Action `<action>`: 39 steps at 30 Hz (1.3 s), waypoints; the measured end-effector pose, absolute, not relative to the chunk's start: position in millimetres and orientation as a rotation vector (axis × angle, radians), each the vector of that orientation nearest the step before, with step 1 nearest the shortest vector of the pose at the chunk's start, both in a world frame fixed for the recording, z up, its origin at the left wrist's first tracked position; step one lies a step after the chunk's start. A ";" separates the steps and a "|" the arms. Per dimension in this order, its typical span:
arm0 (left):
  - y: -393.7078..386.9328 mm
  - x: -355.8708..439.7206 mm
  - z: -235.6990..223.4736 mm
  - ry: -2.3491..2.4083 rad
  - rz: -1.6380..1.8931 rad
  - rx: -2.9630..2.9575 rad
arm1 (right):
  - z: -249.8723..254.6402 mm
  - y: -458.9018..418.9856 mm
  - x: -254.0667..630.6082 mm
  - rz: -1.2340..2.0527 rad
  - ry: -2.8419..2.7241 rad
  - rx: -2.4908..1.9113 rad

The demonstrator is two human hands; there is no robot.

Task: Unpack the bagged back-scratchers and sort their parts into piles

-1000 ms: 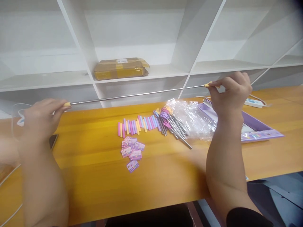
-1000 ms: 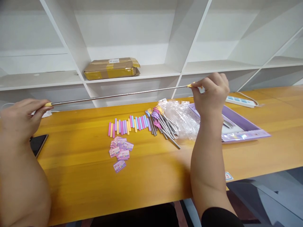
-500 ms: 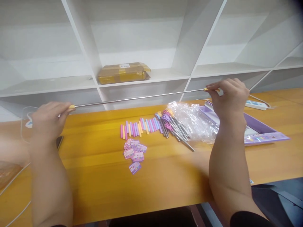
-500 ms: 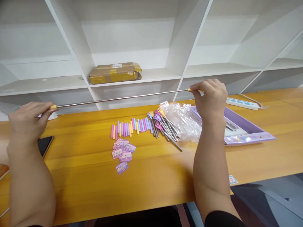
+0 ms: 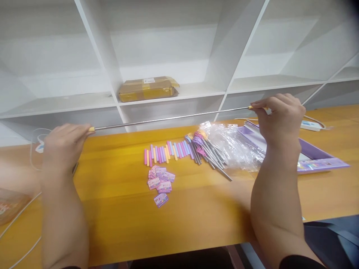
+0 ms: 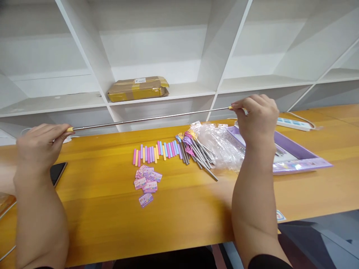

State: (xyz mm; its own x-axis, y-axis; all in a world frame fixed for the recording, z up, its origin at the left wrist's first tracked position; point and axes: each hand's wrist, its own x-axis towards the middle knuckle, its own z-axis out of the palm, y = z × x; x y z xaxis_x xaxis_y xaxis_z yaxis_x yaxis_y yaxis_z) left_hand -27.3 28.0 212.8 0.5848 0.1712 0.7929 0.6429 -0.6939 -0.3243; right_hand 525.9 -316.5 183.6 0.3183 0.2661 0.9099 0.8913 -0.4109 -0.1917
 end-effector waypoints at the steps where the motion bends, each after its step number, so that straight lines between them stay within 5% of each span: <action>1: 26.5 -26.5 213.1 -0.617 -1.038 -2.209 | 183.2 -316.9 527.4 -1.100 -1.035 -1.855; 28: -108.0 87.3 156.0 -0.335 -0.803 -2.624 | 163.8 -243.7 323.7 -0.939 -1.936 -1.538; 39: -100.6 90.5 162.5 -0.452 -0.716 -2.716 | 169.0 -240.8 350.8 -0.788 -1.887 -1.560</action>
State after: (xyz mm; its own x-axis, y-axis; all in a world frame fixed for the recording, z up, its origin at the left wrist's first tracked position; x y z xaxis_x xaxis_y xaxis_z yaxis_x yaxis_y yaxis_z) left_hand 90.5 -100.6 162.5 0.8265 0.2233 0.5168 0.3707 -0.9068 -0.2009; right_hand 350.8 -240.8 169.0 -0.1645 0.6547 0.7377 0.9849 0.1496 0.0869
